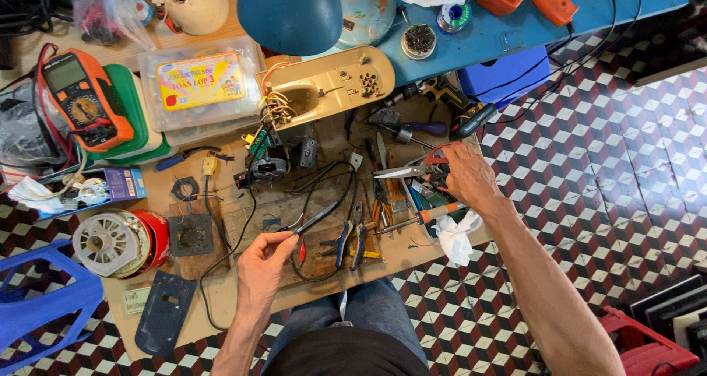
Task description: The person uses a soldering iron to work on the internal wiring of a beige plastic housing, likely part of a fan or small appliance. They hold the housing with one hand and apply the soldering iron with the other, occasionally adjusting wires and components within the assembly.
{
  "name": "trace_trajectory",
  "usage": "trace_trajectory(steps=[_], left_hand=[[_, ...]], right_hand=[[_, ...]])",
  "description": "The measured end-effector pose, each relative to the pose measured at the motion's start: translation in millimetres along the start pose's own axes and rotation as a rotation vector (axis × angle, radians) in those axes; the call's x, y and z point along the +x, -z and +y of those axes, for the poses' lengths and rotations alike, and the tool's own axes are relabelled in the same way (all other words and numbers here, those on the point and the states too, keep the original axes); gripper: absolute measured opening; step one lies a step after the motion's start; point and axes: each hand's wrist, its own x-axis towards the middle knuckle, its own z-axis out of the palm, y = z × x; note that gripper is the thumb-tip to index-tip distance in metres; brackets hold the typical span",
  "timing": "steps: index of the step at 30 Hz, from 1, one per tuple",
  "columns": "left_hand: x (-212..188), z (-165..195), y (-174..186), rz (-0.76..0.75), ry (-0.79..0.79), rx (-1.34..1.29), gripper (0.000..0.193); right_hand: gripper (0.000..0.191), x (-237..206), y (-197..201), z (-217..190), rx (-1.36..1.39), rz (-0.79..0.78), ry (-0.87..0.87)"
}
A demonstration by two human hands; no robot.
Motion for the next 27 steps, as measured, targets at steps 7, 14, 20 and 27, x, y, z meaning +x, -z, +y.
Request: trace_trajectory(steps=[7, 14, 20, 27], left_hand=[[14.9, 20.6, -30.3, -0.150, 0.055, -0.449, 0.035], [28.8, 29.6, -40.3, -0.171, 0.079, -0.570, 0.031], [43.2, 36.1, -50.5, -0.230, 0.069, -0.703, 0.028], [47.6, 47.1, -55.4, -0.215, 0.017, -0.679, 0.024]], right_hand=[[0.059, 17.3, -19.0, 25.5, -0.354, -0.241, 0.142], [0.055, 23.5, 26.3, 24.6, -0.562, -0.318, 0.150], [0.061, -26.9, 95.1, 16.2, 0.337, -0.455, -0.432], [0.059, -77.5, 49.5, -112.0, 0.514, -0.541, -0.485]])
